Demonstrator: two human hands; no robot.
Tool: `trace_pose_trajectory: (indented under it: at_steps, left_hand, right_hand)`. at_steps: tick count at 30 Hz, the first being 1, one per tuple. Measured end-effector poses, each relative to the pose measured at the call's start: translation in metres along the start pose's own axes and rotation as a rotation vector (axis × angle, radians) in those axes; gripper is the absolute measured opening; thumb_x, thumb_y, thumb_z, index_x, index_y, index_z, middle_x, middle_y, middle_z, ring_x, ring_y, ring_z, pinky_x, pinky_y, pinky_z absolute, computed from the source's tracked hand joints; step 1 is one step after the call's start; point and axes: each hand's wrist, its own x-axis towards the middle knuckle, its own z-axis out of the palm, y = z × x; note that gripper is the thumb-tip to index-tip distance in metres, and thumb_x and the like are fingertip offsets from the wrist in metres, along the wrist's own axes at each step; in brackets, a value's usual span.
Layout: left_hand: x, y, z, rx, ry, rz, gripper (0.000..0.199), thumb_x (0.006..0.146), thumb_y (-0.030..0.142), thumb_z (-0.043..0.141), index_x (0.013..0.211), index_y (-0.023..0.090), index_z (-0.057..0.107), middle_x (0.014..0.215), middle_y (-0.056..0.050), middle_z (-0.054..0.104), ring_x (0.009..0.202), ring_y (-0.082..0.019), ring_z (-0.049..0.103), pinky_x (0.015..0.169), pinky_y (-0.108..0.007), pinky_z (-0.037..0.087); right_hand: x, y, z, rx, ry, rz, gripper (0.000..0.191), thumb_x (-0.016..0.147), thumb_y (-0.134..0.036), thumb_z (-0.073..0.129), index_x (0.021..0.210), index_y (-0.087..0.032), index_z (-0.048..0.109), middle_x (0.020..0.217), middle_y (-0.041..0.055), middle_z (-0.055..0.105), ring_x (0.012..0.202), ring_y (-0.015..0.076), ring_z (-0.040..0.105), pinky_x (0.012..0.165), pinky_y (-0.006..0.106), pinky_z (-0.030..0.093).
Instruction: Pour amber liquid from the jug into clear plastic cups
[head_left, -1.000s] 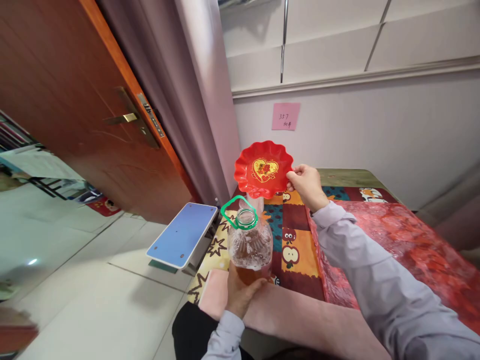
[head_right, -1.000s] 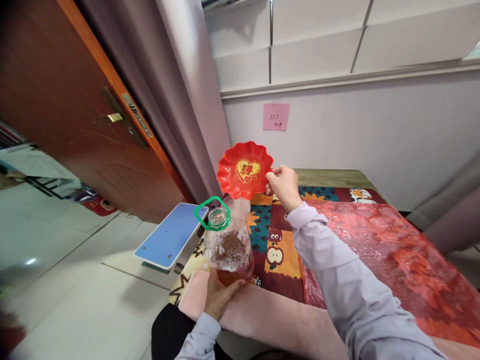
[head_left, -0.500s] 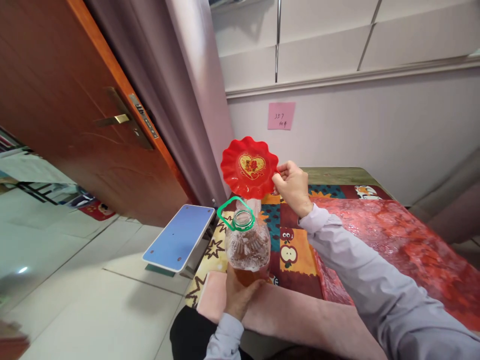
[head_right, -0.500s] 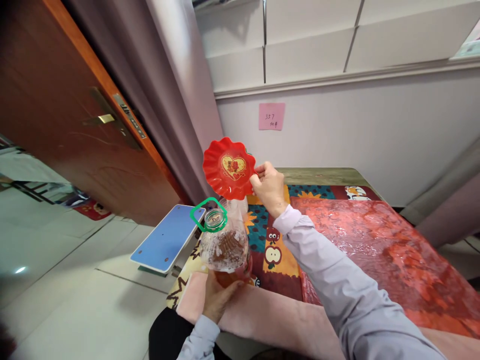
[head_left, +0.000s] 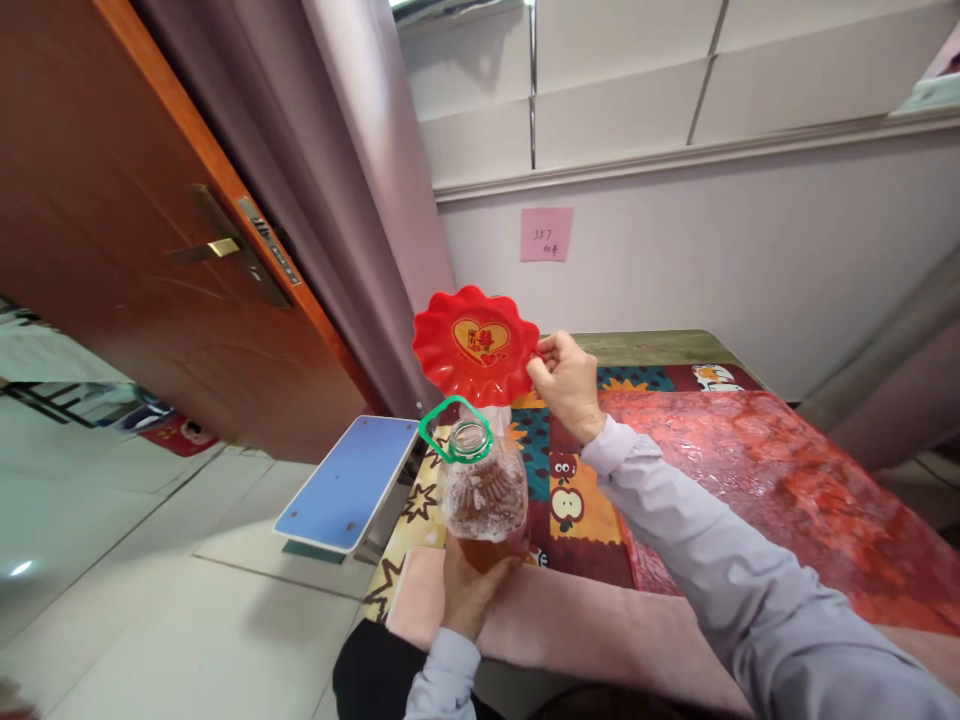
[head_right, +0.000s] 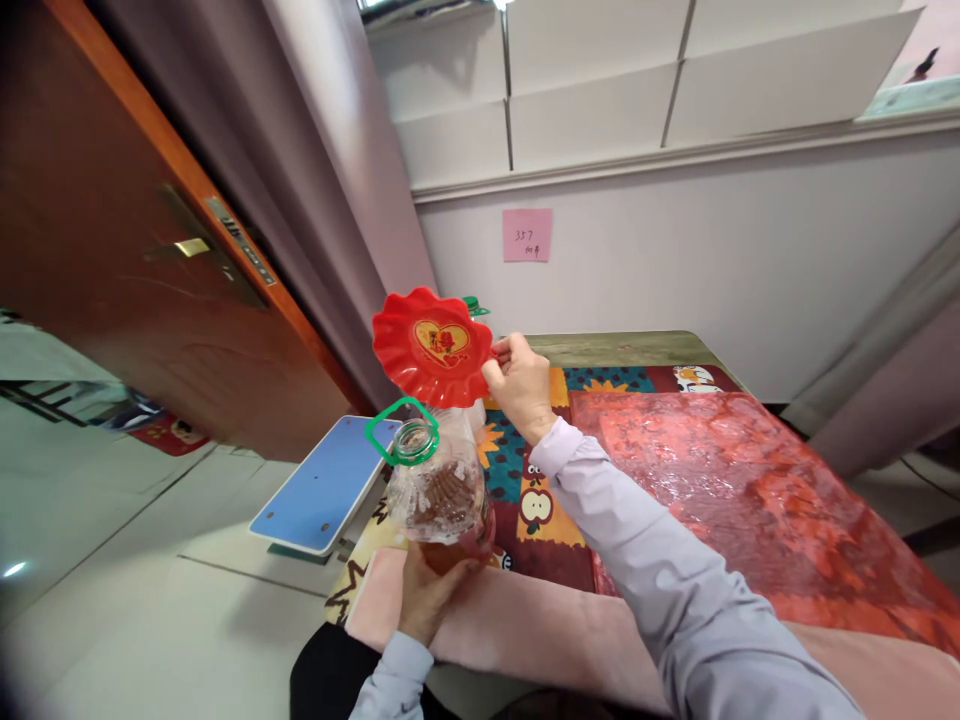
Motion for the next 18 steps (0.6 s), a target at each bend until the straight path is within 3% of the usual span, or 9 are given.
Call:
trace_pose_trajectory:
  at_steps: [2,5,8,11,14,18]
  left_hand:
    - [0.001,0.003,-0.001,0.003,-0.034,0.003,0.087,0.047,0.044,0.101,0.122,0.021,0.062,0.116,-0.014,0.079,0.116,-0.04,0.076,0.109,-0.064,0.057]
    - [0.001,0.007,-0.002,0.026,-0.03,0.002,0.087,0.047,0.041,0.102,0.121,0.019,0.062,0.113,-0.014,0.079,0.116,-0.039,0.075,0.11,-0.062,0.057]
    - [0.002,0.009,0.0,0.024,-0.028,-0.001,0.087,0.046,0.04,0.103,0.119,0.018,0.062,0.111,-0.013,0.079,0.114,-0.04,0.075,0.107,-0.063,0.059]
    - [0.002,0.009,0.002,0.009,-0.045,-0.024,0.078,0.048,0.04,0.103,0.112,0.022,0.061,0.105,-0.01,0.08,0.107,-0.04,0.077,0.104,-0.066,0.06]
    - [0.001,0.008,0.004,0.016,-0.028,-0.037,0.074,0.046,0.038,0.103,0.106,0.025,0.06,0.101,-0.009,0.08,0.1,-0.039,0.077,0.099,-0.067,0.061]
    - [0.0,0.009,0.005,0.075,0.014,-0.036,0.072,0.046,0.038,0.102,0.102,0.025,0.058,0.1,-0.008,0.078,0.099,-0.039,0.076,0.098,-0.067,0.061]
  right_hand:
    - [0.004,0.012,-0.011,0.115,0.029,0.182,0.014,0.074,-0.026,0.063,0.085,-0.026,0.054,0.055,-0.0071,0.06,0.043,0.0149,0.059,0.044,0.024,0.046]
    - [-0.001,0.043,-0.049,0.206,0.106,0.402,0.019,0.073,-0.03,0.068,0.086,-0.024,0.055,0.054,-0.0068,0.061,0.044,0.0146,0.061,0.042,0.022,0.046]
    - [-0.034,0.079,-0.098,0.186,0.12,0.575,0.022,0.071,-0.033,0.073,0.081,-0.023,0.057,0.053,-0.0055,0.062,0.045,0.0123,0.06,0.043,0.02,0.046]
    - [-0.085,0.109,-0.136,0.135,0.097,0.693,0.023,0.069,-0.031,0.075,0.067,-0.023,0.054,0.045,-0.0044,0.057,0.038,0.0104,0.053,0.038,0.019,0.041]
    - [-0.128,0.132,-0.153,0.081,0.063,0.809,0.026,0.068,-0.031,0.078,0.061,-0.023,0.054,0.043,-0.0026,0.056,0.034,0.0105,0.051,0.034,0.019,0.038]
    - [-0.15,0.155,-0.155,0.039,0.031,0.868,0.029,0.074,-0.038,0.081,0.064,-0.022,0.058,0.046,-0.0008,0.061,0.036,0.0119,0.054,0.035,0.02,0.04]
